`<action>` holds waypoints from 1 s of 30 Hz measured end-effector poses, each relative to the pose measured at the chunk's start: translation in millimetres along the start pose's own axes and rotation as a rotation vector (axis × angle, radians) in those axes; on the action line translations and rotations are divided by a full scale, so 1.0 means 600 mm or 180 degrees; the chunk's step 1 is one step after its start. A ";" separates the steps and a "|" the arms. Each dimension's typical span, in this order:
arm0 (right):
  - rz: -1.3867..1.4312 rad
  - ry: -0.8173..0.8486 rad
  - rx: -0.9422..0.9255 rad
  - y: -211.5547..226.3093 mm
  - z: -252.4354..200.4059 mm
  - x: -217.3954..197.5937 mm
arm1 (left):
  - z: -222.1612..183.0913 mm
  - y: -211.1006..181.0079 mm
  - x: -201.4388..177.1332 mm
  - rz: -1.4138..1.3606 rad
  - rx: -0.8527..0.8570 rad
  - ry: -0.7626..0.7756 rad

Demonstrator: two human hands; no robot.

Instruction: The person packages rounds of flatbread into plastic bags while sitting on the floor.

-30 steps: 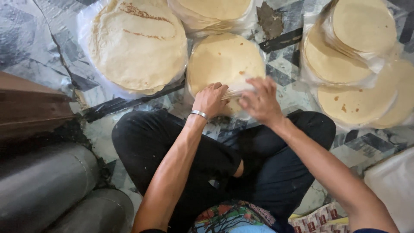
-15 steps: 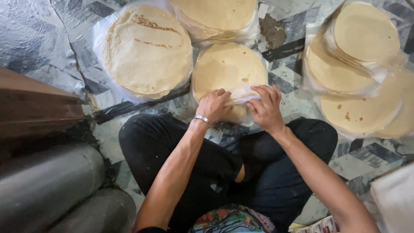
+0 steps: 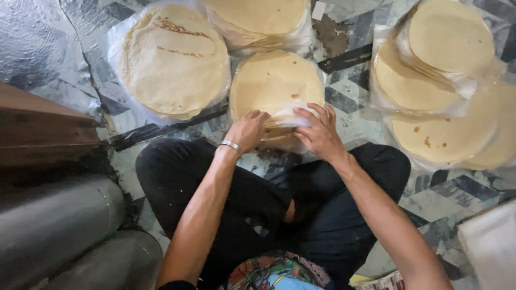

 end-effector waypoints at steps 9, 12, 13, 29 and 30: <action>-0.0039 -0.0483 0.0286 -0.012 0.006 -0.013 | 0.004 -0.071 -0.047 0.0507 0.0082 -0.0543; -0.0034 -0.0613 0.0207 0.000 0.000 -0.027 | 0.007 -0.042 -0.026 0.0300 -0.0130 -0.0448; -0.0036 -0.0608 0.0196 0.006 -0.003 -0.027 | 0.005 -0.042 -0.029 0.0296 -0.0136 -0.0458; -0.0478 -0.0346 0.0177 0.003 -0.006 -0.004 | -0.003 -0.071 -0.058 0.0250 0.0074 -0.0578; -0.0391 -0.0442 0.0279 -0.004 -0.004 -0.003 | -0.005 -0.077 -0.057 0.0483 0.0121 -0.0526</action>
Point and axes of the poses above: each hand's wrist, its own z-axis towards the middle knuckle, its own x-axis out of the palm, y = z × x, the point moved 8 cm from there along z, towards the middle knuckle, and after that the axes turned 3 degrees about x, right-handed, at the moved point
